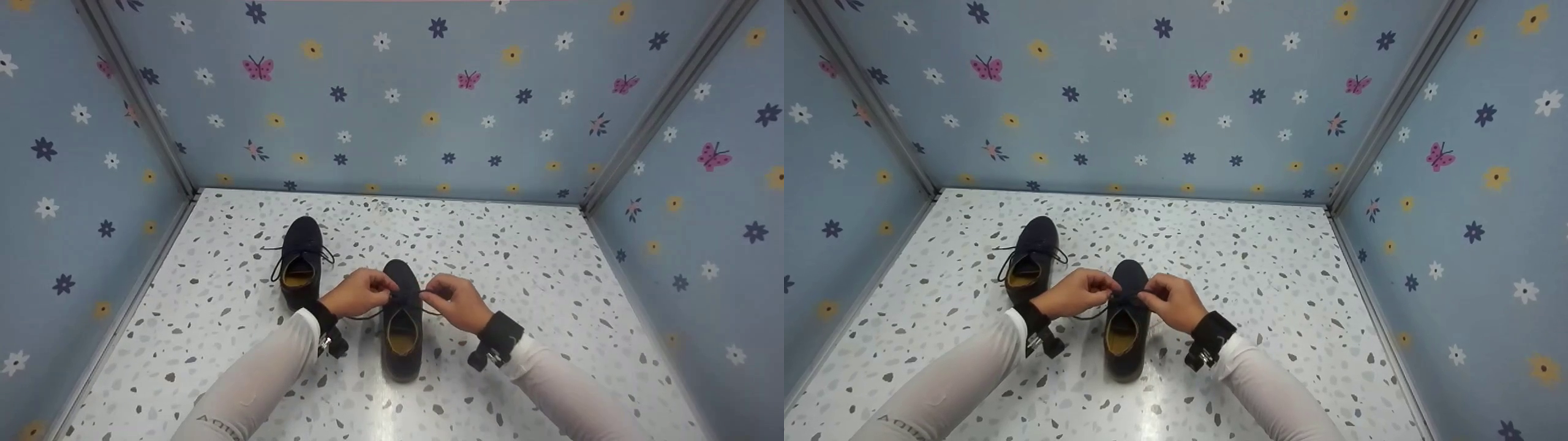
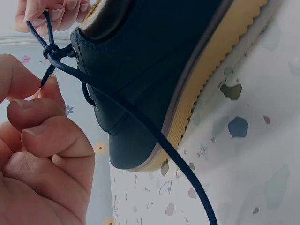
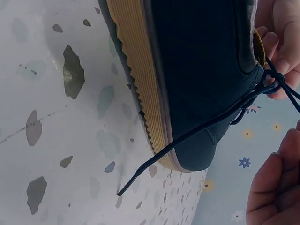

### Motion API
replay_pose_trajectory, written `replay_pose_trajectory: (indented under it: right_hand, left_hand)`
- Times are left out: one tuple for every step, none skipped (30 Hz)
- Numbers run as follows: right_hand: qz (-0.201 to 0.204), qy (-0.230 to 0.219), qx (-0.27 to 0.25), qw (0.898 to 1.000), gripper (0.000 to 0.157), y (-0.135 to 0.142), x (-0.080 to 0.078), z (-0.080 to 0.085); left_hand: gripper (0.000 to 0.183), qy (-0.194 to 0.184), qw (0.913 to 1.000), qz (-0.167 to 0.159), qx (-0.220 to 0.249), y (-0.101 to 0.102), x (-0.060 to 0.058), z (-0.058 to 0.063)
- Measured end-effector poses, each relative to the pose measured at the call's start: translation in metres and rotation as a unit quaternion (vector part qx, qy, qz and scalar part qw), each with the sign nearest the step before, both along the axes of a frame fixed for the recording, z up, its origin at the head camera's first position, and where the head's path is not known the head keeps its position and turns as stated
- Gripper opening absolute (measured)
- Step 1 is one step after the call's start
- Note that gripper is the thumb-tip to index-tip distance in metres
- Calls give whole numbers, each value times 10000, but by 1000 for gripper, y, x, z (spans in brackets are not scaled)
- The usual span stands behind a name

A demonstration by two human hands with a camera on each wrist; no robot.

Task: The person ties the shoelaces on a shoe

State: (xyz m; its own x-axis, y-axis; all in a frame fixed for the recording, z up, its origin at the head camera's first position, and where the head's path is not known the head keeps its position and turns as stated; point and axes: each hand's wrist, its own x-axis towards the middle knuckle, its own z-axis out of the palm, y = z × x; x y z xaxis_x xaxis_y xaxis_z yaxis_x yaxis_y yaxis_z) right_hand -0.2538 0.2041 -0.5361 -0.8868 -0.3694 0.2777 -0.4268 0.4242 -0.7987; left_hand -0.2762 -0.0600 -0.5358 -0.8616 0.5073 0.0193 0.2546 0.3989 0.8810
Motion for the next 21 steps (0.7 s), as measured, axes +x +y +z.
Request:
replay_pose_trajectory:
  right_hand:
    - [-56, -68, -27, 10000, 12, 0, -1, 0]
    - [-116, -123, -44, 9998, 13, 0, -1, 0]
    - [-177, -170, -55, 9997, 13, 0, -2, 0]
    - [-233, -205, -70, 9995, 14, 1, -2, 0]
    - [-299, -217, -55, 9993, 14, 1, -2, 0]
    - [-374, -207, -7, 9991, 15, 1, -3, -1]
    - [-438, -195, 37, 9988, 16, 2, -3, -1]
    - [-497, -168, 85, 9986, 16, 3, -3, -1]
    - [-547, -142, 124, 9983, 17, 3, -3, -1]
    - [-590, -112, 161, 9981, 18, 4, -3, -2]
    - [-632, -93, 202, 9978, 18, 5, -2, -2]
    - [-671, -77, 229, 9975, 19, 6, -2, -3]
    - [-688, -75, 232, 9973, 19, 6, -2, -3]
    - [-718, -74, 265, 9970, 20, 7, -2, -4]
    - [-738, -87, 291, 9968, 20, 7, -3, -5]
    - [-753, -101, 318, 9966, 20, 8, -3, -5]
    - [-761, -113, 361, 9964, 20, 8, -3, -6]
    - [-764, -130, 404, 9962, 19, 8, -3, -6]
    - [-757, -146, 455, 9960, 19, 8, -3, -6]
    - [-743, -152, 504, 9958, 18, 9, -3, -7]
    - [-712, -165, 536, 9959, 18, 9, -3, -6]
  left_hand:
    - [25, 43, 10000, -4, -57, -1, 0, 0]
    - [25, 75, 9999, -5, -91, -1, 0, 0]
    - [25, 102, 9999, -8, -105, -2, 0, 0]
    - [25, 121, 9999, 1, -117, -3, 0, 0]
    - [25, 156, 9998, 8, -111, -4, 0, 0]
    - [25, 153, 9998, 23, -100, -6, 0, -1]
    - [25, 138, 9999, 39, -87, -7, 0, -1]
    - [24, 134, 9999, 65, -76, -8, 0, -2]
    - [24, 115, 9999, 97, -75, -10, 0, -3]
    - [23, 109, 9998, 127, -81, -11, 0, -3]
    - [22, 76, 9998, 153, -76, -12, 0, -4]
    - [21, 32, 9998, 180, -81, -13, 1, -5]
    - [20, 21, 9998, 197, -91, -14, 1, -6]
    - [20, -3, 9997, 215, -110, -14, 1, -6]
    - [20, -28, 9997, 220, -131, -14, 2, -7]
    - [21, -29, 9997, 210, -153, -14, 2, -7]
    - [23, -41, 9996, 199, -184, -14, 2, -8]
    - [24, -39, 9996, 183, -224, -13, 2, -8]
    - [26, -58, 9995, 170, -259, -13, 3, -8]
    - [27, -89, 9994, 160, -292, -12, 3, -8]
    - [27, -139, 9993, 147, -307, -11, 3, -8]
